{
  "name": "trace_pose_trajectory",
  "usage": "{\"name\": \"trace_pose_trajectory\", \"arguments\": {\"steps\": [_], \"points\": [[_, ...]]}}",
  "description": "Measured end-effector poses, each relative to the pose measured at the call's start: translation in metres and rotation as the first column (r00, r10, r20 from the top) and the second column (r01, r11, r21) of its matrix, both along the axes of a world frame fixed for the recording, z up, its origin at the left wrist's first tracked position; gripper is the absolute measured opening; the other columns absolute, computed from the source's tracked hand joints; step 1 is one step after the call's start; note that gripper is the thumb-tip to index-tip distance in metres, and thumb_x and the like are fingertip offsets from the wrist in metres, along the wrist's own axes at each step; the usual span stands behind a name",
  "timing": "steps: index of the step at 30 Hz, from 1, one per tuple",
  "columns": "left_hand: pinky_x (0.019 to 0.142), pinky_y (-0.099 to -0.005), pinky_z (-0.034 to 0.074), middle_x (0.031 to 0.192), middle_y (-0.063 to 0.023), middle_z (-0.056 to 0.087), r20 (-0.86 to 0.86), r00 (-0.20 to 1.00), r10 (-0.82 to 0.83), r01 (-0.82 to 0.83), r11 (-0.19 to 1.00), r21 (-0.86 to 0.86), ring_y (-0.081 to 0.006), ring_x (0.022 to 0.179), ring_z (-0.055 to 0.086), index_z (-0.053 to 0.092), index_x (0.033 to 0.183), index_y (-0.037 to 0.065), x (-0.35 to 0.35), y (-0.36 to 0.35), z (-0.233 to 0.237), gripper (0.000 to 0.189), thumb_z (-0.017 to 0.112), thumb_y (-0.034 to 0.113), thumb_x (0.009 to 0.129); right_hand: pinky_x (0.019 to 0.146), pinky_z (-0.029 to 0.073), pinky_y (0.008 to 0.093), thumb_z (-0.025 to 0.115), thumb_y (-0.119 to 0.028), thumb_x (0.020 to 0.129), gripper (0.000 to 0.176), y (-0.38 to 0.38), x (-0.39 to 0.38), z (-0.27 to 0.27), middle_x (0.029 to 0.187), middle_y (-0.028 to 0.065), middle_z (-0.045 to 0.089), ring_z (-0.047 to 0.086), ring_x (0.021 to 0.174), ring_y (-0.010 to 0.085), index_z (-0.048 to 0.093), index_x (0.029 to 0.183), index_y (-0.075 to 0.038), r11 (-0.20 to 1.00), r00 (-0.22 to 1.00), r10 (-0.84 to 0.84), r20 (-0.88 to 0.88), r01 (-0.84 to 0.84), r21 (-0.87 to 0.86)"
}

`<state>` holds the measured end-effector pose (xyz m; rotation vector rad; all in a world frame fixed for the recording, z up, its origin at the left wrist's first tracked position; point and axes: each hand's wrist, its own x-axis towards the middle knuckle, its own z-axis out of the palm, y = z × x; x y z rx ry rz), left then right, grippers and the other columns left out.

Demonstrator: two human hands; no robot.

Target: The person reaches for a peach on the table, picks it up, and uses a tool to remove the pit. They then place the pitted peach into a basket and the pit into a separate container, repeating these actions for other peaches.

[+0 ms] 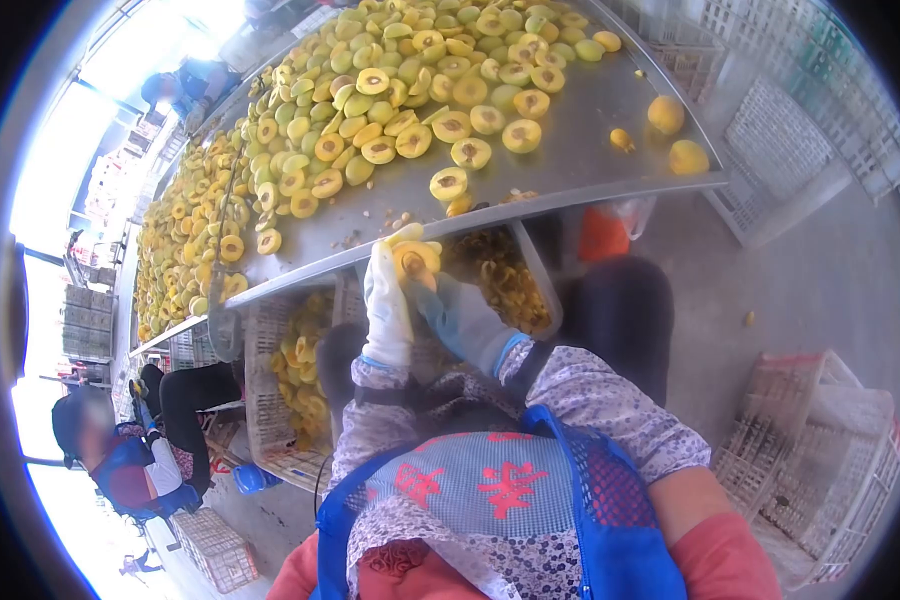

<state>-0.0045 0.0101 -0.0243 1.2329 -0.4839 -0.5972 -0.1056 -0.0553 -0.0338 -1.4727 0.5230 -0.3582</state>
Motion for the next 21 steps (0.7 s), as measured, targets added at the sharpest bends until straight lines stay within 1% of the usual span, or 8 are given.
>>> {"name": "trace_pose_trajectory", "arguments": {"steps": [10,12,13,15,16,18,19,21], "points": [[0.085,-0.0268,0.049,0.104,-0.008,0.069,0.037,0.999,-0.015,0.015,1.0,0.011,-0.0129,0.094,0.063,0.065,0.117,-0.002,-0.001,0.003,0.007,0.047,0.044,0.038,0.106,0.076,0.053,0.0356,0.055,-0.035,0.101,0.035,-0.007,-0.002,-0.016,0.093,0.0154,0.072,0.066,0.086,0.0164,0.064,0.111,-0.003,0.962,0.989,0.032,-0.146,-0.07,-0.265],[0.085,-0.0265,0.049,0.103,-0.0075,0.069,0.053,0.996,-0.068,0.064,0.995,0.077,-0.0122,0.093,0.062,0.065,0.116,-0.002,0.003,0.009,0.007,0.046,0.044,0.038,0.106,0.076,0.053,0.0349,0.056,-0.036,0.101,0.037,-0.009,-0.006,-0.013,0.089,0.0125,0.072,0.067,0.083,0.0186,0.064,0.113,-0.003,0.752,0.958,0.103,-0.267,-0.25,-0.61],[0.084,-0.0262,0.048,0.102,-0.0069,0.069,0.068,0.99,-0.124,0.114,0.984,0.139,-0.0116,0.093,0.061,0.065,0.115,-0.002,0.005,0.011,0.008,0.046,0.045,0.037,0.105,0.076,0.053,0.0349,0.056,-0.036,0.101,0.037,-0.009,-0.008,-0.02,0.089,0.0125,0.072,0.067,0.083,0.0186,0.064,0.113,-0.003,0.753,0.958,0.102,-0.268,-0.25,-0.609],[0.084,-0.0259,0.048,0.101,-0.0066,0.068,0.097,0.983,-0.155,0.136,0.974,0.18,-0.0109,0.092,0.061,0.066,0.114,-0.002,0.012,0.013,0.013,0.046,0.046,0.038,0.105,0.074,0.053,0.0356,0.053,-0.039,0.102,0.04,-0.008,-0.012,-0.031,0.086,0.0074,0.07,0.067,0.083,0.0204,0.063,0.115,-0.002,0.835,0.977,0.192,0.091,-0.114,-0.539],[0.084,-0.0257,0.047,0.101,-0.0063,0.068,0.128,0.975,-0.183,0.153,0.964,0.22,-0.0102,0.091,0.06,0.066,0.113,-0.002,0.012,0.013,0.016,0.046,0.046,0.038,0.105,0.074,0.053,0.0356,0.053,-0.039,0.102,0.04,-0.005,-0.012,-0.029,0.086,0.0074,0.07,0.067,0.083,0.0204,0.063,0.115,-0.002,0.833,0.977,0.195,0.088,-0.118,-0.541],[0.084,-0.026,0.047,0.103,-0.0069,0.068,0.071,0.985,-0.156,0.15,0.984,0.093,-0.0111,0.09,0.06,0.064,0.118,-0.002,0.003,0.011,0.022,0.042,0.048,0.034,0.105,0.075,0.054,0.0352,0.052,-0.04,0.102,0.041,-0.003,-0.009,-0.015,0.088,0.0041,0.069,0.067,0.084,0.019,0.064,0.113,-0.002,0.982,0.984,0.177,0.022,-0.178,0.068],[0.085,-0.0266,0.048,0.104,-0.0078,0.068,0.127,0.991,-0.039,0.039,0.999,0.002,-0.0121,0.09,0.06,0.063,0.12,-0.002,-0.007,0.004,0.022,0.04,0.049,0.032,0.104,0.075,0.054,0.0352,0.052,-0.04,0.102,0.041,-0.004,-0.011,-0.001,0.088,0.0041,0.069,0.067,0.084,0.019,0.064,0.113,-0.002,0.982,0.984,0.178,0.026,-0.179,0.066],[0.088,-0.0291,0.049,0.109,-0.011,0.068,0.017,1.0,0.026,-0.024,0.989,-0.149,-0.0154,0.097,0.064,0.058,0.128,-0.001,-0.014,-0.003,0.015,0.037,0.051,0.026,0.104,0.085,0.053,0.0313,0.052,-0.04,0.102,0.041,-0.012,-0.02,0.035,0.106,0.0084,0.07,0.064,0.097,0.0137,0.062,0.122,-0.006,0.804,0.921,0.378,-0.094,-0.276,0.527]]}}
